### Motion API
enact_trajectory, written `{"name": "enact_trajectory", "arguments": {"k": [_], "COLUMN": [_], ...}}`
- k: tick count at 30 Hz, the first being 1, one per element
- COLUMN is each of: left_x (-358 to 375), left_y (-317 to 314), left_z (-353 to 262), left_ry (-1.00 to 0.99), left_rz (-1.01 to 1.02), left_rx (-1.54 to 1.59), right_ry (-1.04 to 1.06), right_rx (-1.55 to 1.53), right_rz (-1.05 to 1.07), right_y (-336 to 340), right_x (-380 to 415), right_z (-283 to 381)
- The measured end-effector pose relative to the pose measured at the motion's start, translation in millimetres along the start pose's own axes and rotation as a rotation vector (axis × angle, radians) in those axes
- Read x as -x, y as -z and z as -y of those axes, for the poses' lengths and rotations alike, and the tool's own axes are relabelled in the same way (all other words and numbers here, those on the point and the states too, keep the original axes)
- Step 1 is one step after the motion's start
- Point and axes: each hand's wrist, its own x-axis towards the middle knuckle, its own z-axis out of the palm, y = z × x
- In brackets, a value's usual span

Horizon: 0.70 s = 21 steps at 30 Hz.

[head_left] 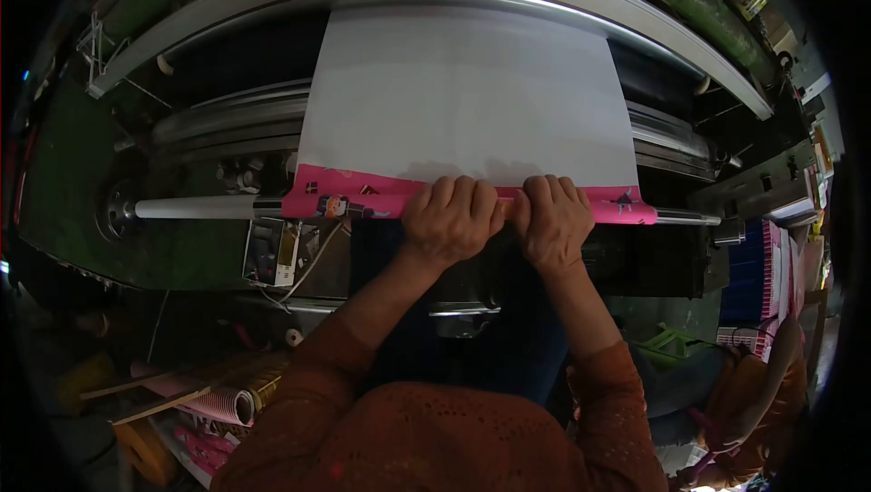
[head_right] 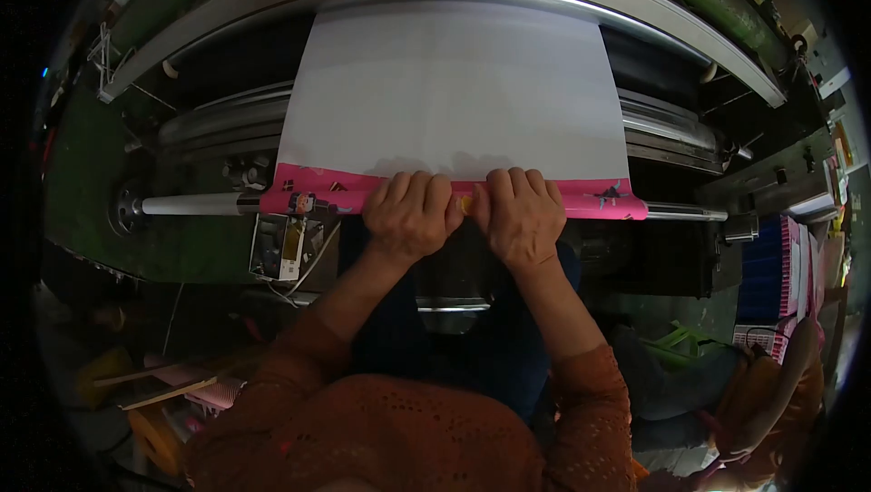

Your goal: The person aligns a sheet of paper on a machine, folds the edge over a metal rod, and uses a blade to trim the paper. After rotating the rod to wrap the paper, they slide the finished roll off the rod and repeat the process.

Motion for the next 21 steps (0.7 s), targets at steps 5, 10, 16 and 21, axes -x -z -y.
{"name": "enact_trajectory", "arguments": {"k": [5, 10, 16, 21], "left_x": [-6.5, -28.2, -49.2, -3.9], "left_y": [6.9, 16.6, 28.9, 47.1], "left_z": [-1.1, -0.6, 13.9, -12.6], "left_ry": [0.064, 0.143, 0.347, 0.141], "left_rz": [0.117, 0.231, 0.181, 0.419], "left_rx": [0.064, 0.187, 0.438, 0.153], "right_ry": [-0.05, -0.128, -0.107, -0.103], "right_rx": [-0.026, -0.068, -0.142, -0.026], "right_rz": [0.087, 0.214, 0.148, 0.244], "right_y": [4.2, 10.8, 9.5, -28.1], "right_x": [-5.5, -16.7, -46.1, -77.5], "right_z": [1.2, -0.8, -5.0, -28.9]}}
